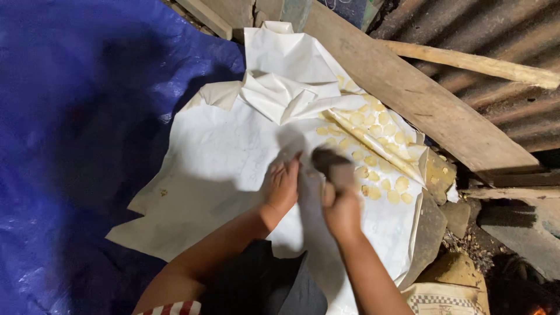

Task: Cracking nuts with a stone, extracting kernels, and flattening them with a wooden mallet.

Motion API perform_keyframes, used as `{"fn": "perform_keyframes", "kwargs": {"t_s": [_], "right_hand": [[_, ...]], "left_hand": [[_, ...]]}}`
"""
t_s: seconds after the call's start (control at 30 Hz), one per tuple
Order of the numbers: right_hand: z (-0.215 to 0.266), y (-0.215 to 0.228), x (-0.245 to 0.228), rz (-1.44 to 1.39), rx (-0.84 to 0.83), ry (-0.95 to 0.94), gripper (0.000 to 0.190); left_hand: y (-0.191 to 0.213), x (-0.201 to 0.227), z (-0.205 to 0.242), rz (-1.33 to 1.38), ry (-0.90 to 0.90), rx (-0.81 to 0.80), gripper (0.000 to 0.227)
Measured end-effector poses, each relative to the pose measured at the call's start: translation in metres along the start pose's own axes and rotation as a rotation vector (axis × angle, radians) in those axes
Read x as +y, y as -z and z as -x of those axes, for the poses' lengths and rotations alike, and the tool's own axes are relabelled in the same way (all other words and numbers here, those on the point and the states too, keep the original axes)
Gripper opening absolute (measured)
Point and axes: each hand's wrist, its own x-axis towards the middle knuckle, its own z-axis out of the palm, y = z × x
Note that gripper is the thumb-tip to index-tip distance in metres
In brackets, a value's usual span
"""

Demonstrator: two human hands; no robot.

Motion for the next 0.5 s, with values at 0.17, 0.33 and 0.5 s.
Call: {"fn": "perform_keyframes", "kwargs": {"t_s": [0.17,0.33,0.5], "right_hand": [[-0.028,-0.049,0.023,0.242,-0.170,-0.006,0.042],[-0.047,-0.010,0.017,0.048,-0.308,-0.227,0.045],[-0.025,0.032,-0.054,0.100,-0.063,-0.084,0.049]], "left_hand": [[0.052,0.002,-0.010,-0.318,-0.048,0.175,0.057],[0.053,0.011,-0.005,-0.242,-0.064,0.118,0.056],[0.039,0.004,0.000,-0.222,-0.001,0.021,0.063]]}}
